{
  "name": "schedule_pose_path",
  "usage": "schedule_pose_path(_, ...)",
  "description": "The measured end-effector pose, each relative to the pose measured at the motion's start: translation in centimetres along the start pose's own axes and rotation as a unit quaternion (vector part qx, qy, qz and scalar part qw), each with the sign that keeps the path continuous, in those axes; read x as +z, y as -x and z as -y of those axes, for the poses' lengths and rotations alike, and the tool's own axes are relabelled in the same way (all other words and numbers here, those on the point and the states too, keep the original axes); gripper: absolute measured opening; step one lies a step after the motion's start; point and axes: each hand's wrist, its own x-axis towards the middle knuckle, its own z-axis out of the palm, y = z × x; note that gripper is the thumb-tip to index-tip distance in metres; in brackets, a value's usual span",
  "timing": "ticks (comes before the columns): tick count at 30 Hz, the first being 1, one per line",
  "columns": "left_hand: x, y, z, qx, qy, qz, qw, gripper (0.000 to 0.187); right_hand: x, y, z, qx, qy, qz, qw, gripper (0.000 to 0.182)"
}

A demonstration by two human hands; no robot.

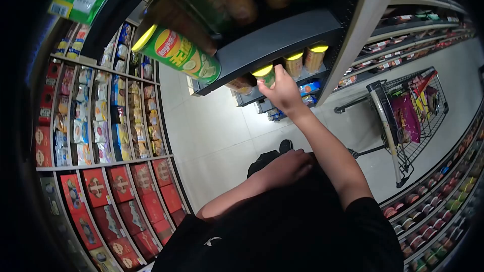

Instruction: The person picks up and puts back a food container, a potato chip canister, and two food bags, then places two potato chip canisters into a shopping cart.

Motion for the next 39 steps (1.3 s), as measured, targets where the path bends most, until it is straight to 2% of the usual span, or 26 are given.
schedule_pose_path(2, -0.1, 0.5, 0.0, 0.007, 0.005, -0.012, 1.000, 0.027, 0.4, -0.4, -0.2, -0.026, 0.001, -0.021, 0.999, 0.040)
schedule_pose_path(6, 0.4, 1.0, 0.6, 0.001, 0.037, -0.022, 0.999, 0.026, 0.8, -0.5, -0.7, 0.007, -0.019, -0.007, 1.000, 0.040)
schedule_pose_path(13, 1.3, 1.3, 0.9, 0.024, 0.033, -0.020, 0.999, 0.024, 2.1, -0.1, -3.3, -0.055, 0.065, -0.032, 0.996, 0.042)
schedule_pose_path(15, 1.1, 1.4, 0.7, 0.026, 0.034, -0.015, 0.999, 0.024, 1.5, 1.3, -2.0, -0.039, -0.011, -0.065, 0.997, 0.050)
schedule_pose_path(17, 0.8, 1.4, 0.6, 0.007, 0.050, -0.005, 0.999, 0.024, -0.1, 3.0, -2.7, -0.021, 0.009, -0.072, 0.997, 0.054)
schedule_pose_path(19, 0.7, 1.5, 0.6, 0.019, 0.049, -0.003, 0.999, 0.024, -2.3, 4.0, -3.2, 0.096, 0.007, -0.031, 0.995, 0.052)
schedule_pose_path(21, 0.8, 1.4, 0.7, 0.026, 0.049, 0.000, 0.998, 0.024, -3.4, 4.0, -3.5, 0.125, -0.039, -0.079, 0.988, 0.051)
schedule_pose_path(23, 1.0, 1.2, 0.9, 0.039, 0.056, 0.002, 0.998, 0.024, -4.1, 2.7, -4.2, 0.042, 0.025, -0.183, 0.982, 0.050)
schedule_pose_path(25, 0.9, 1.1, 0.6, 0.043, 0.048, 0.016, 0.998, 0.025, -4.3, 1.4, -3.3, 0.021, 0.022, -0.215, 0.976, 0.057)
schedule_pose_path(28, 0.9, 0.8, 0.0, 0.042, 0.037, 0.031, 0.998, 0.025, -4.2, -0.1, -0.8, 0.107, 0.102, -0.145, 0.978, 0.067)
schedule_pose_path(29, 0.9, 0.8, -0.2, 0.039, 0.037, 0.032, 0.998, 0.026, -3.8, -0.4, -1.0, 0.110, 0.099, -0.153, 0.977, 0.067)
schedule_pose_path(31, 1.0, 0.7, -0.3, 0.040, 0.024, 0.042, 0.998, 0.027, -3.0, -1.1, -2.2, 0.072, 0.159, -0.163, 0.971, 0.065)
schedule_pose_path(33, 0.9, 0.6, -0.6, 0.033, 0.007, 0.050, 0.998, 0.028, -2.7, -1.3, -3.0, 0.092, 0.134, -0.156, 0.974, 0.060)
schedule_pose_path(35, 1.0, 0.5, -0.5, 0.033, 0.005, 0.051, 0.998, 0.028, -2.6, -0.9, -3.5, 0.008, 0.098, -0.207, 0.973, 0.062)
schedule_pose_path(39, 0.8, -0.1, -0.8, 0.028, 0.008, 0.052, 0.998, 0.028, -4.5, 3.2, -2.2, 0.052, 0.098, -0.185, 0.976, 0.063)
